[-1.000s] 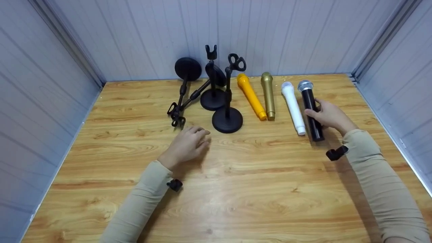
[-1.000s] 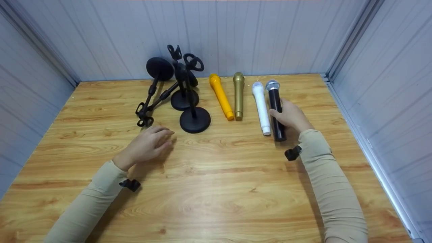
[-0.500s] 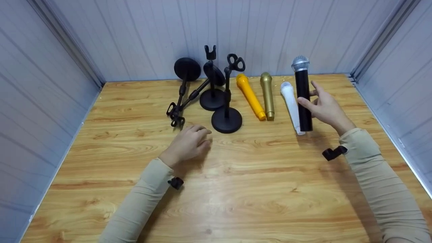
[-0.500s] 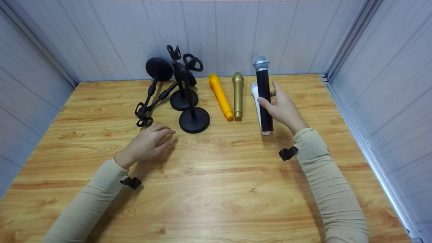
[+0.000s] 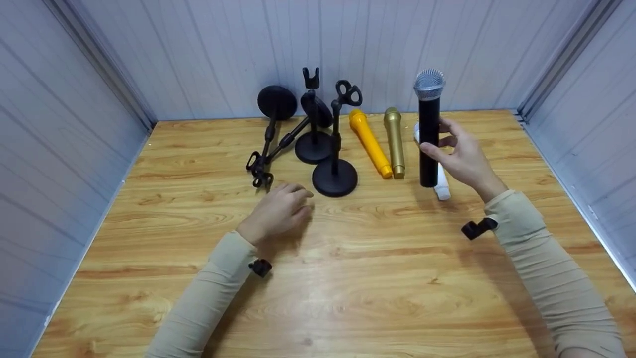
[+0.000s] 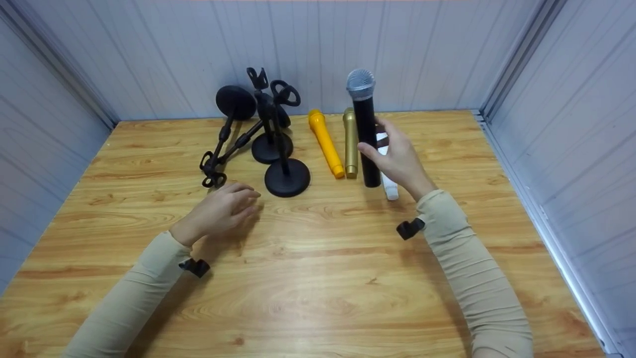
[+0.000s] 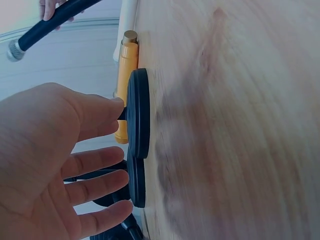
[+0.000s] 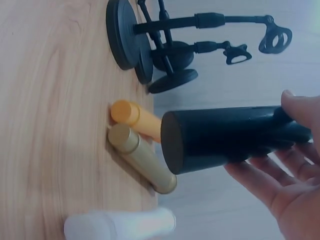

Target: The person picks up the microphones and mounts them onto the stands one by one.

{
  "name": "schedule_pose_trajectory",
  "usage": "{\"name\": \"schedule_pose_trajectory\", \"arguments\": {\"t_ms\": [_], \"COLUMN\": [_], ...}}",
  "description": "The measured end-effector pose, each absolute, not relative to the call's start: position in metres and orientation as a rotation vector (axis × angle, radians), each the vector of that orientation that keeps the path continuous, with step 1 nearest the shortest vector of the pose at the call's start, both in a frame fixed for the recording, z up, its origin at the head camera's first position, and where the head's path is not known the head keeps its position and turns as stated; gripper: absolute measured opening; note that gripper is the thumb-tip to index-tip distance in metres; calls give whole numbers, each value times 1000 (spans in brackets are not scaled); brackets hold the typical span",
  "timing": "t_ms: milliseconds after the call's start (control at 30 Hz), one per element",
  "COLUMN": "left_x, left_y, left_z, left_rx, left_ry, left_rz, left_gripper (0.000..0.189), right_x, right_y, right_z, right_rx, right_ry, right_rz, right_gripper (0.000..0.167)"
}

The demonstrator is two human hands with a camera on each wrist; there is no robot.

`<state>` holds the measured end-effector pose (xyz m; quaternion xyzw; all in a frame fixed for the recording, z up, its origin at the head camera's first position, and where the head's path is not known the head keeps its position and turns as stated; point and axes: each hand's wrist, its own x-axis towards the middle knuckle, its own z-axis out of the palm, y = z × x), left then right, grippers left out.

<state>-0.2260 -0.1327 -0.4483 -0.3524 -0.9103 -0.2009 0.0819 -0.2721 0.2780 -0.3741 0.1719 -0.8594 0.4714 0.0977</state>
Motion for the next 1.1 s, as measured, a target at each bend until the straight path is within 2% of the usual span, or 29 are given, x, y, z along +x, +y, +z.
{"name": "schedule_pose_trajectory", "arguments": {"t_ms": [533,833,933,1100], "left_x": [-230,-233,-238,-251], "left_y": [-127,-123,-119,-108], "left_z": [-455,-457,-453,-448], "left_rx": [-1057,-1115,-1084,-929], "left_ry": [-2804,-2814,-2851,-2907], "left_rz": [-579,-572,-623,-880], "left_gripper": [31,32,35,51], "right_x": [-264,-259,-260,-261], "right_y": [244,228,225,223], "right_z": [-381,-387,-388,-390], "right_rx": [785,882,886,882], "right_ry": [-2354,-2315,-2321,-2326], "right_rz": [1400,1476,1474,1485], "right_gripper": [54,56,57,54]}}
